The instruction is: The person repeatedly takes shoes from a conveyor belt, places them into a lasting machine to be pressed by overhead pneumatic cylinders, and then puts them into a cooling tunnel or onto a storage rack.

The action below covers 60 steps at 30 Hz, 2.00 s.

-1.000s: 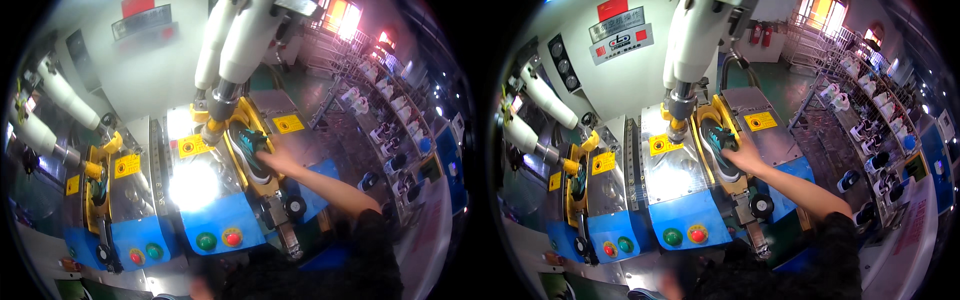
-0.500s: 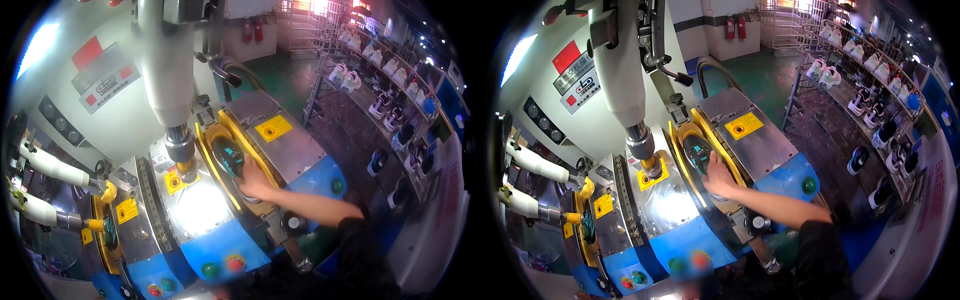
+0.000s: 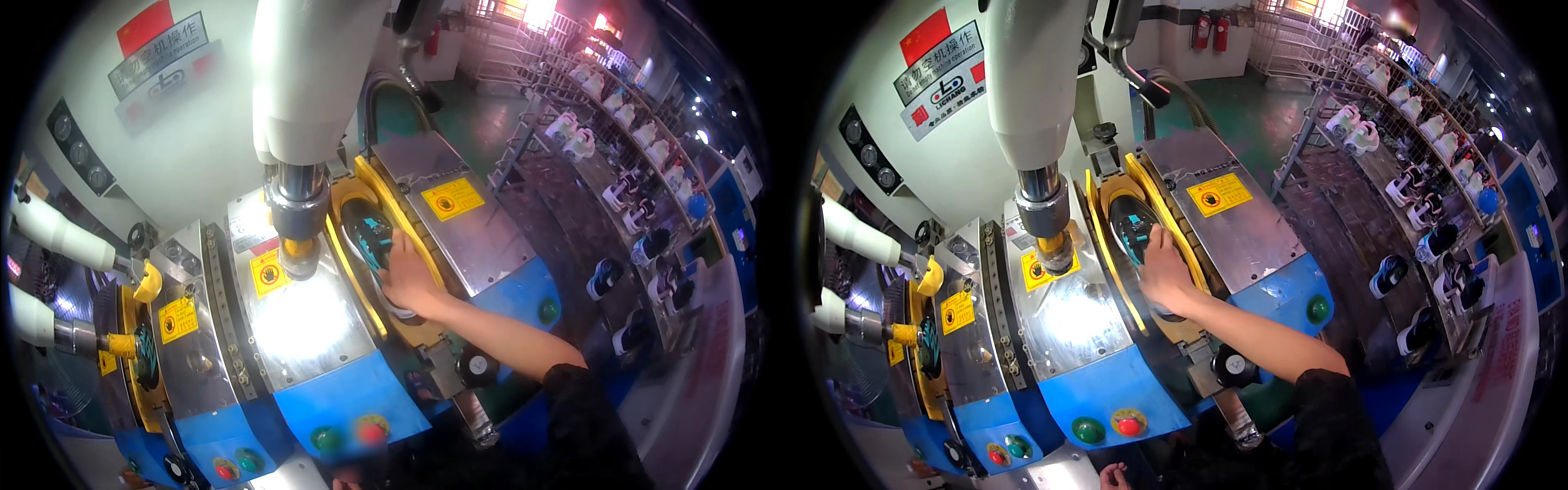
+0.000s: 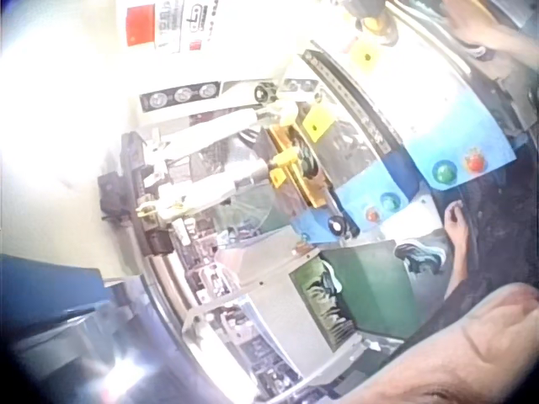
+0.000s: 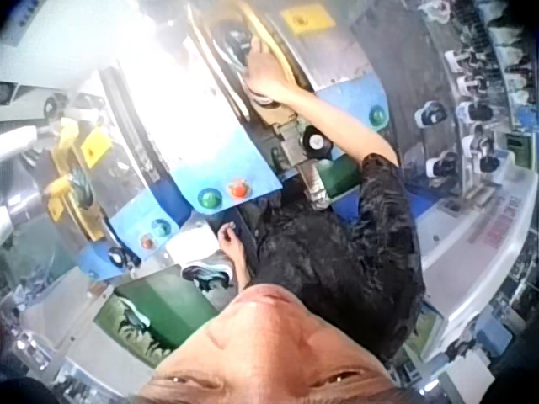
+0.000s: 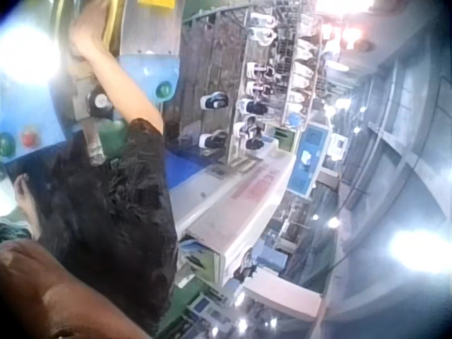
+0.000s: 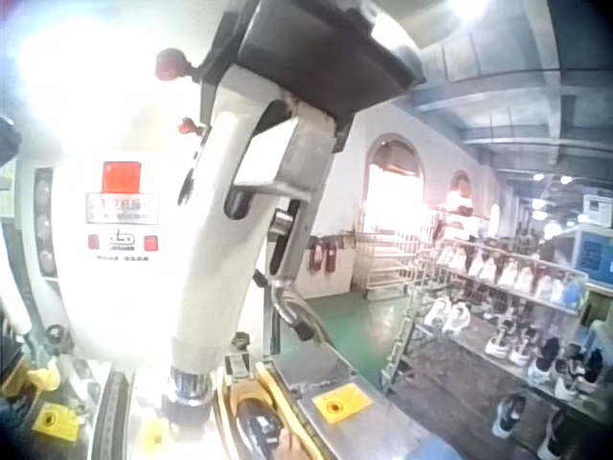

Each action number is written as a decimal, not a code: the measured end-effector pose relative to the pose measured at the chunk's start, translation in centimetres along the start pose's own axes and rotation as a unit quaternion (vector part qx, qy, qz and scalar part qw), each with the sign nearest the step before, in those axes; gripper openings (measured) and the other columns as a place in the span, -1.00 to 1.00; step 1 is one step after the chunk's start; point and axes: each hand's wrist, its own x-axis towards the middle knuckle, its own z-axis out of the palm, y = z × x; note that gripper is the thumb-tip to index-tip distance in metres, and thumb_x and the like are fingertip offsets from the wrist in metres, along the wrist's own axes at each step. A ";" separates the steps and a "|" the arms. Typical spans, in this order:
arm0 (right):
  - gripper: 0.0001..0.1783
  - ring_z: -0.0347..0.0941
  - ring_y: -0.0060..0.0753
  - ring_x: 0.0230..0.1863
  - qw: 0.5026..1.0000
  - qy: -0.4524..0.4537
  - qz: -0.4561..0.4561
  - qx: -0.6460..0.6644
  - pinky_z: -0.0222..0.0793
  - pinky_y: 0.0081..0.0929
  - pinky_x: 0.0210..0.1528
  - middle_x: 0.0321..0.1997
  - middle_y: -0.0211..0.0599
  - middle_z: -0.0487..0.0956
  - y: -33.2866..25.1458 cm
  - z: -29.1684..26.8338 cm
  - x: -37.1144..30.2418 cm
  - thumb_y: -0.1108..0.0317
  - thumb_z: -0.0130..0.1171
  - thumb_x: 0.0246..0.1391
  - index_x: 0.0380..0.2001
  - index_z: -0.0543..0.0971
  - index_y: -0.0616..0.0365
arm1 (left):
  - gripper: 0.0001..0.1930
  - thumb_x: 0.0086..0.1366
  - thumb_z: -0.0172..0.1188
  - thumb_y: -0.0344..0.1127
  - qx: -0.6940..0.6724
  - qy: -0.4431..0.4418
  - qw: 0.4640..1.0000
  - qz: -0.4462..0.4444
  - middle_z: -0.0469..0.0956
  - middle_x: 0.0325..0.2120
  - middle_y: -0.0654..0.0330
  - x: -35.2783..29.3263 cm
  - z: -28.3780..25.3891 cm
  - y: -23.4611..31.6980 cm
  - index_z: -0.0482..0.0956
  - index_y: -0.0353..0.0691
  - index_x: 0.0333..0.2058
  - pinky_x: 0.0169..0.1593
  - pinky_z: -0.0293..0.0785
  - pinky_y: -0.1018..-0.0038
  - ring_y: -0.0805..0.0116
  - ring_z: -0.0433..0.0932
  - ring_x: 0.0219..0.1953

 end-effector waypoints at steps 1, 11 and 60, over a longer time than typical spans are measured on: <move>-0.08 0.25 0.29 0.16 1.000 -0.001 0.001 0.009 0.28 -0.16 0.16 0.23 0.39 0.11 -0.5 -0.1 0.3 0.38 0.19 -0.02 0.26 -0.10 0.53 | -0.86 0.33 0.01 -0.46 0.000 0.001 1.000 0.005 0.60 -0.34 0.12 0.4 0.0 0.5 0.52 -0.37 -0.23 -0.11 0.48 0.47 0.35 0.56 -0.28; -0.07 0.27 0.32 0.16 1.000 -0.012 0.016 -0.007 0.26 -0.18 0.18 0.26 0.45 0.11 -2.3 -0.7 0.8 0.33 0.16 -0.01 0.28 -0.09 0.52 | -0.86 0.33 0.00 -0.49 -0.055 -0.020 0.998 0.025 0.59 -0.28 0.09 1.4 -0.3 -0.8 0.48 -0.37 -0.17 -0.07 0.46 0.47 0.35 0.55 -0.24; -0.63 0.43 -0.10 -0.19 0.749 -0.227 -0.622 -0.031 0.37 -0.25 -0.18 -0.19 -0.14 0.43 -0.4 -8.2 -11.5 0.17 0.15 -0.04 -0.20 0.49 0.17 | -0.86 0.32 -0.03 -0.51 -0.113 0.065 0.991 0.006 0.58 -0.28 0.07 -1.2 -6.5 -5.5 0.49 -0.37 -0.21 -0.06 0.50 0.43 0.29 0.57 -0.23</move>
